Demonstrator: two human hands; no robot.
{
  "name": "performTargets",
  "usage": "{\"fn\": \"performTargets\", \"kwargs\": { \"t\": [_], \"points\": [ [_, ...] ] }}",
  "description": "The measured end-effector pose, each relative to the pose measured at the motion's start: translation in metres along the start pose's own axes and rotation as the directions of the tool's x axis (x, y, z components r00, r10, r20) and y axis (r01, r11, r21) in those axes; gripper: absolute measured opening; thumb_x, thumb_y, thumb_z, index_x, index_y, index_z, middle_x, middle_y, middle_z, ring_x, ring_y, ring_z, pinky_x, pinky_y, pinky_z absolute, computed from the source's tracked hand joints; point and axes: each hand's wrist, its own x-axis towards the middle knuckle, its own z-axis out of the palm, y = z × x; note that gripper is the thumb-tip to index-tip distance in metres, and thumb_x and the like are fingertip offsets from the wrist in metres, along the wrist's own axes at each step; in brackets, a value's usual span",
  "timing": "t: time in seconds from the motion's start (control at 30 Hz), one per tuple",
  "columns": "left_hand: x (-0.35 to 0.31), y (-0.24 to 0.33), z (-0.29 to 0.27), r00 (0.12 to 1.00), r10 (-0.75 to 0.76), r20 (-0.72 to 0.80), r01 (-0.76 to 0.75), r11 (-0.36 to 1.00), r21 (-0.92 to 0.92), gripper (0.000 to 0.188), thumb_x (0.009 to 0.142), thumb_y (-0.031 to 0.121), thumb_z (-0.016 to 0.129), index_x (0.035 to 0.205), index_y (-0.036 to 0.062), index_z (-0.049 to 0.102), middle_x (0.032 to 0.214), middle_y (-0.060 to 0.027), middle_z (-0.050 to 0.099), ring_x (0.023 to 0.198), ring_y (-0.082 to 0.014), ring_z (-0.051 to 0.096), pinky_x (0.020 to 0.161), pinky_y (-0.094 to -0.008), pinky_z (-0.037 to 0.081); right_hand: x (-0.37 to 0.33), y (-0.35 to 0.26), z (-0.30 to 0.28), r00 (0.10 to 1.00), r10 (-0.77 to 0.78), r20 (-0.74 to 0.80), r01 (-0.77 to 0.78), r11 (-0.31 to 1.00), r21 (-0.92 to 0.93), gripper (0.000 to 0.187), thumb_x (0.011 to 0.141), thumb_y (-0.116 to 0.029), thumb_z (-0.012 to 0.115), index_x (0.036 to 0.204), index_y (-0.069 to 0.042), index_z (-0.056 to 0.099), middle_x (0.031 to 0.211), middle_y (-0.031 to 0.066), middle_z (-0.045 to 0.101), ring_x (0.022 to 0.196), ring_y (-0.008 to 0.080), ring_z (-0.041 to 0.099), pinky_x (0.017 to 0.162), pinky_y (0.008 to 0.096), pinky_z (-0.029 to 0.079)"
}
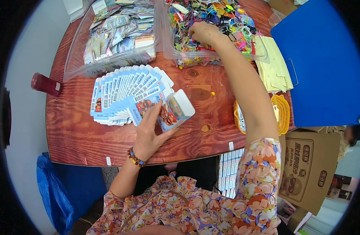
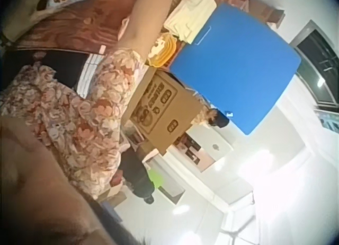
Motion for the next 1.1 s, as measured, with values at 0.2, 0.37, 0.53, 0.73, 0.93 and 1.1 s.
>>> {"fn": "performTargets", "kwargs": {
  "t": [0.2,0.37,0.53,0.73,0.93,1.1],
  "points": [
    [-0.005,-0.002,-0.01,0.997,-0.051,-0.065,0.049,0.998,-0.025,0.084,0.073,0.018,0.086,0.143,-0.0029,0.044,0.127,-0.0225,0.058,0.115,-0.0359,0.059,0.097,-0.041,0.049,0.025,0.005,0.012,0.987,0.027,0.158,-0.007,0.992,-0.127,0.023,0.08,-0.014,0.067,0.101,-0.007,0.072,0.08,0.0108,0.073,0.069,0.0239,0.072,0.07,0.0403,0.056],
    [-0.002,-0.007,-0.004,0.998,0.023,-0.05,-0.023,1.0,0.005,0.086,0.074,0.019,0.085,0.143,-0.0064,0.041,0.126,-0.0255,0.054,0.114,-0.04,0.057,0.096,-0.0441,0.048,-0.002,0.018,0.0,1.0,-0.003,0.023,0.0,0.99,0.141,0.018,0.089,-0.019,0.063,0.095,-0.002,0.066,0.07,0.0058,0.064,0.048,0.0165,0.061,0.053,0.0316,0.049],
    [-0.012,-0.009,-0.008,0.994,-0.061,-0.086,0.058,0.998,-0.032,0.084,0.076,0.021,0.084,0.143,-0.0063,0.041,0.127,-0.0259,0.054,0.116,-0.0404,0.055,0.098,-0.0451,0.047,-0.122,-0.054,-0.007,0.909,-0.321,-0.266,0.41,0.804,0.43,0.013,0.09,-0.013,0.065,0.097,-0.002,0.067,0.101,0.0053,0.068,0.101,0.015,0.065,0.08,0.0296,0.051],
    [-0.011,0.012,0.013,1.0,0.006,-0.031,-0.006,1.0,0.007,0.085,0.077,0.024,0.082,0.145,-0.0038,0.039,0.126,-0.0254,0.054,0.116,-0.0407,0.055,0.099,-0.0458,0.046,-0.22,-0.071,0.025,0.766,-0.547,-0.337,0.593,0.804,0.042,0.021,0.083,-0.008,0.072,0.104,-0.004,0.069,0.131,0.012,0.062,0.131,0.0291,0.053,0.106,0.0402,0.042],
    [-0.019,0.022,0.022,0.999,0.053,-0.002,-0.052,0.997,0.057,0.083,0.076,0.022,0.083,0.144,-0.0033,0.042,0.123,-0.0224,0.056,0.113,-0.0372,0.058,0.095,-0.0431,0.049,-0.268,-0.019,0.011,0.845,-0.186,-0.501,0.371,0.879,0.3,0.027,0.09,-0.002,0.064,0.117,0.0,0.067,0.122,0.011,0.067,0.114,0.0223,0.062,0.099,0.0331,0.047],
    [-0.041,0.03,0.037,0.99,-0.073,0.121,0.087,0.99,-0.115,0.084,0.075,0.016,0.084,0.145,-0.0015,0.042,0.123,-0.0213,0.057,0.111,-0.0356,0.06,0.093,-0.0419,0.05,-0.308,0.066,0.03,0.913,0.361,-0.188,-0.289,0.9,0.326,0.023,0.089,-0.014,0.068,0.109,-0.002,0.069,0.093,0.0099,0.07,0.084,0.0155,0.064,0.077,0.029,0.05]
  ]
}}
